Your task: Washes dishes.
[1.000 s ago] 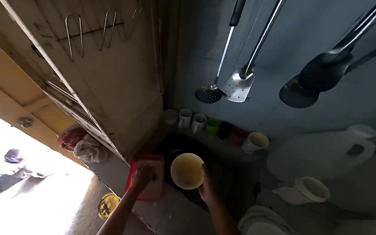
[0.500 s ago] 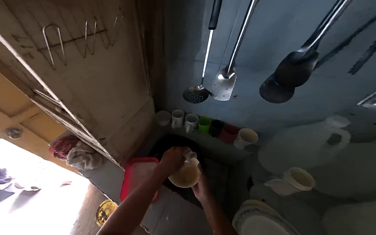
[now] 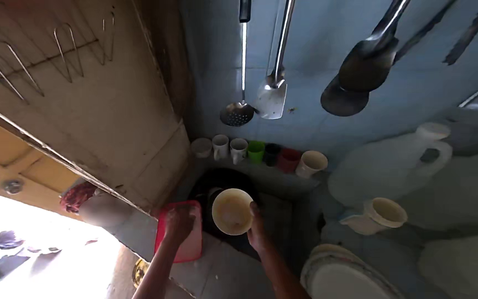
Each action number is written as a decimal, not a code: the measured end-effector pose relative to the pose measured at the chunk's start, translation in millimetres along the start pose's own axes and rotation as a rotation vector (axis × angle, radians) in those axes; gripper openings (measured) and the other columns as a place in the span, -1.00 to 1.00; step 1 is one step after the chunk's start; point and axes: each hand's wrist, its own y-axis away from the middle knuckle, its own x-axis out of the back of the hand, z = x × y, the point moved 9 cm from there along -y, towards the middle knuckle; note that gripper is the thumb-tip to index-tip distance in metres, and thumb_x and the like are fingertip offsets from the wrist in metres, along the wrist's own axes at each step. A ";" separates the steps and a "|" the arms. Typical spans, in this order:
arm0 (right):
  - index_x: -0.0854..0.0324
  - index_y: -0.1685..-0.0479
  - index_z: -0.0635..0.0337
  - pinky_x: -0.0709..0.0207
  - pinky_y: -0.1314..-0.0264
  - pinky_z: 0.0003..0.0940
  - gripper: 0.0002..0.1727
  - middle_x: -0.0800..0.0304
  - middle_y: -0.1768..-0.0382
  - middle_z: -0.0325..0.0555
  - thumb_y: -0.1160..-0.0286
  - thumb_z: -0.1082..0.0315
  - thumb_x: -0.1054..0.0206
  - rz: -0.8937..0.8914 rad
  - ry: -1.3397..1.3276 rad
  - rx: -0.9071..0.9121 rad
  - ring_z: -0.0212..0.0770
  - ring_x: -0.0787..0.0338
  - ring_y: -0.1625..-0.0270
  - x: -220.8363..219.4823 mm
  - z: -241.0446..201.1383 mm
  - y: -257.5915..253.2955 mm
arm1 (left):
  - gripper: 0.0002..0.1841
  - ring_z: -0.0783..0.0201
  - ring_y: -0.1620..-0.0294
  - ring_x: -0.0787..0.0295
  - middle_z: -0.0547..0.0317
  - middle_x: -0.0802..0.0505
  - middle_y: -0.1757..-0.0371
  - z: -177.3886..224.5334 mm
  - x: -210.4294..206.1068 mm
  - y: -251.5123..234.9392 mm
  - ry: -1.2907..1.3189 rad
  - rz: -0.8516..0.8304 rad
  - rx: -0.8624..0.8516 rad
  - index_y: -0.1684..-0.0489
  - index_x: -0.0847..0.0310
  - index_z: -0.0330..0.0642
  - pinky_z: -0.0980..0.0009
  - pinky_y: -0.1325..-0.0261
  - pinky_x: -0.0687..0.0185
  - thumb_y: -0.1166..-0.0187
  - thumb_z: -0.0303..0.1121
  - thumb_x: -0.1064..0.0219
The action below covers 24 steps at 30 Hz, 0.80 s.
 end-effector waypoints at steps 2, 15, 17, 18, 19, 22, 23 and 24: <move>-0.13 -0.81 0.23 -0.28 -0.68 0.05 -0.38 -0.20 -0.75 0.18 -0.90 0.08 0.13 0.011 0.034 0.004 0.00 -0.31 -0.72 -3.4 -0.3 0.1 | -0.54 -0.05 -0.70 -0.43 -0.10 -0.61 -0.62 52.6 -6.0 10.8 0.021 -0.043 -0.246 -0.60 -0.52 -0.19 0.00 -0.77 -0.24 -0.82 -0.21 -0.11; -0.22 -0.73 0.35 -0.32 -0.61 -0.28 -0.47 -0.37 -0.64 0.24 -0.89 0.29 0.14 0.048 0.161 0.200 -0.15 -0.46 -0.57 0.2 -47.9 16.7 | -0.52 -0.12 -0.54 -0.59 -0.37 -0.68 -0.46 161.5 -73.9 40.2 0.581 -0.196 -0.399 -0.59 -0.41 -0.48 0.04 -0.66 -0.36 -0.89 -0.29 0.06; -0.29 -0.70 0.32 -0.30 -0.64 -0.11 -0.48 -0.39 -0.64 0.24 -0.90 0.25 0.08 0.103 0.218 0.179 -0.04 -0.44 -0.63 11.3 -50.4 8.3 | -0.53 -0.06 -0.75 -0.37 -0.21 -0.58 -0.64 152.7 -82.8 39.2 0.265 -0.170 -0.597 -0.63 -0.42 -0.42 0.06 -0.86 0.00 -0.86 -0.35 0.04; -0.32 -0.70 0.28 -0.28 -0.66 -0.04 -0.47 -0.38 -0.66 0.22 -0.90 0.21 0.06 0.119 0.239 0.169 -0.01 -0.41 -0.65 17.3 -50.2 3.1 | -0.52 -0.05 -0.82 -0.24 -0.13 -0.50 -0.72 143.7 -89.8 33.9 0.083 -0.184 -0.623 -0.67 -0.40 -0.32 0.00 -0.91 0.22 -0.86 -0.32 0.03; -0.34 -0.69 0.26 -0.27 -0.66 0.01 -0.48 -0.38 -0.66 0.21 -0.89 0.20 0.05 0.131 0.253 0.164 0.02 -0.39 -0.67 20.7 -49.6 -0.5 | -0.52 -0.04 -0.84 -0.21 -0.10 -0.49 -0.73 135.4 -94.0 27.4 -0.008 -0.201 -0.601 -0.68 -0.41 -0.27 -0.03 -0.93 0.33 -0.83 -0.31 -0.01; -0.30 -0.71 0.26 -0.31 -0.62 0.01 -0.47 -0.39 -0.64 0.23 -0.91 0.17 0.08 0.140 0.267 0.114 0.03 -0.43 -0.63 10.6 -44.6 6.0 | -0.52 -0.10 -0.76 -0.34 -0.27 -0.54 -0.66 144.8 -86.5 31.3 0.143 -0.274 -0.464 -0.65 -0.40 -0.38 0.07 -0.86 -0.02 -0.75 -0.45 -0.10; -0.27 -0.71 0.32 -0.28 -0.64 -0.07 -0.47 -0.37 -0.64 0.26 -0.92 0.22 0.10 0.108 0.266 0.121 -0.01 -0.43 -0.62 1.4 -50.1 12.5 | -0.55 -0.13 -0.64 -0.50 -0.35 -0.62 -0.55 151.0 -82.1 34.6 0.296 -0.218 -0.439 -0.57 -0.45 -0.47 0.09 -0.75 -0.26 -0.74 -0.47 -0.13; -0.25 -0.70 0.38 -0.25 -0.66 -0.13 -0.47 -0.36 -0.64 0.30 -0.92 0.25 0.12 0.069 0.282 0.136 -0.01 -0.42 -0.63 -5.7 -56.4 15.1 | -0.58 -0.12 -0.56 -0.59 -0.37 -0.67 -0.47 153.6 -78.5 37.4 0.404 -0.135 -0.441 -0.51 -0.48 -0.52 0.12 -0.68 -0.38 -0.74 -0.47 -0.14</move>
